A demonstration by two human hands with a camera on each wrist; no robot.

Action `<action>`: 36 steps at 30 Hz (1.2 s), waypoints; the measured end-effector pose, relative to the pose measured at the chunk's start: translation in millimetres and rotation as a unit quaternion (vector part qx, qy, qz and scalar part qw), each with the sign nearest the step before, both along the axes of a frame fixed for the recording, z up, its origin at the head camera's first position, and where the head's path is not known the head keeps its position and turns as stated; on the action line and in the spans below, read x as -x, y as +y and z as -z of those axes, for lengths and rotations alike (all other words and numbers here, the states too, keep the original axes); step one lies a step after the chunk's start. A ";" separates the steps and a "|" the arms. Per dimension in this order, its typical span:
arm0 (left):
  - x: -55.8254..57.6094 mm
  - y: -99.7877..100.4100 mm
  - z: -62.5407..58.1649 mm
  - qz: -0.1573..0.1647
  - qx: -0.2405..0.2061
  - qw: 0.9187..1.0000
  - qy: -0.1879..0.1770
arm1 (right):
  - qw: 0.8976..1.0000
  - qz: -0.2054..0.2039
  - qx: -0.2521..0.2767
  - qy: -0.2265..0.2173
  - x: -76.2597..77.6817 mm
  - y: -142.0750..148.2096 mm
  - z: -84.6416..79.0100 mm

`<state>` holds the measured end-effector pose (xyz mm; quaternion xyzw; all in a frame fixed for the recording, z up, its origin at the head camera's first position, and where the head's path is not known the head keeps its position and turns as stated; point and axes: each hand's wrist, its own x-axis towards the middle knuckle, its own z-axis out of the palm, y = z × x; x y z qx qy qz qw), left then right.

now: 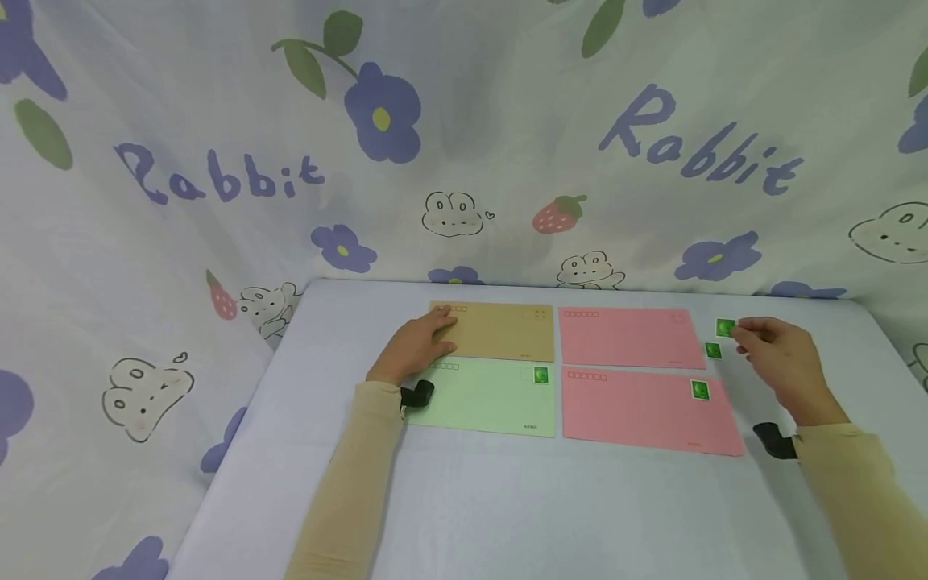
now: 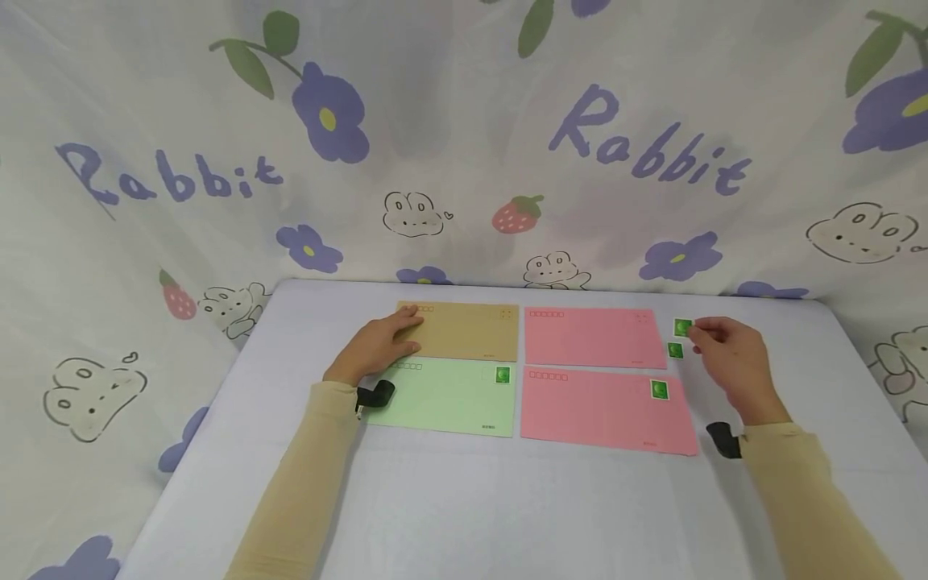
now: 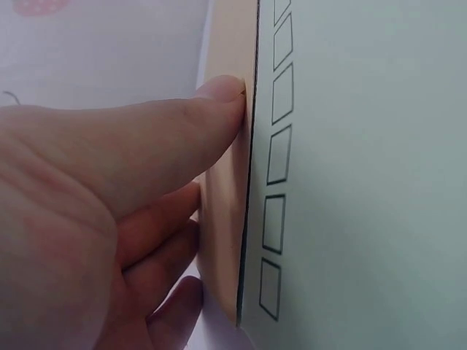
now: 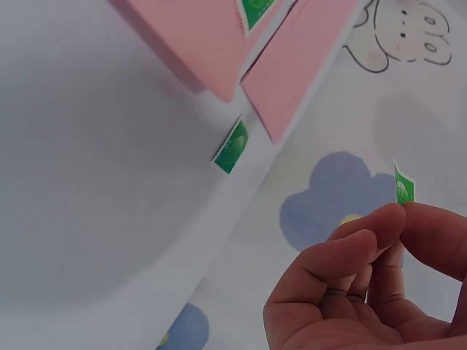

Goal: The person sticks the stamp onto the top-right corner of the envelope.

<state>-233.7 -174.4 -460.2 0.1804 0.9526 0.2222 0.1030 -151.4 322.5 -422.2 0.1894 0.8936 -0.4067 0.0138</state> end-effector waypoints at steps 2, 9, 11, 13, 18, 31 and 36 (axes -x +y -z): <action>-0.5 0.2 -1.0 -0.001 -0.001 1.000 -0.002 | 1.000 0.002 -0.004 0.000 0.4 -2.4 -0.7; -0.7 0.4 -1.2 0.002 0.001 1.000 -0.006 | 1.000 0.002 -0.002 0.000 2.6 -13.0 -3.1; -0.7 0.4 -1.0 0.000 0.002 1.000 -0.005 | 1.000 0.002 -0.004 0.000 3.0 -15.9 -3.8; -0.7 0.4 -0.8 -0.001 0.000 1.000 -0.005 | 1.000 0.001 -0.004 0.001 3.3 -18.2 -4.2; 0.0 0.3 0.3 -0.004 -0.002 1.000 -0.006 | 1.000 -0.009 0.006 0.009 3.2 -23.6 -5.7; 1.0 0.0 1.2 0.003 0.002 1.000 0.001 | 0.999 -0.031 0.015 0.020 4.5 -34.1 -5.9; 0.0 0.1 0.2 0.002 0.002 1.000 0.001 | 0.998 -0.046 0.016 0.039 4.7 -37.4 -5.6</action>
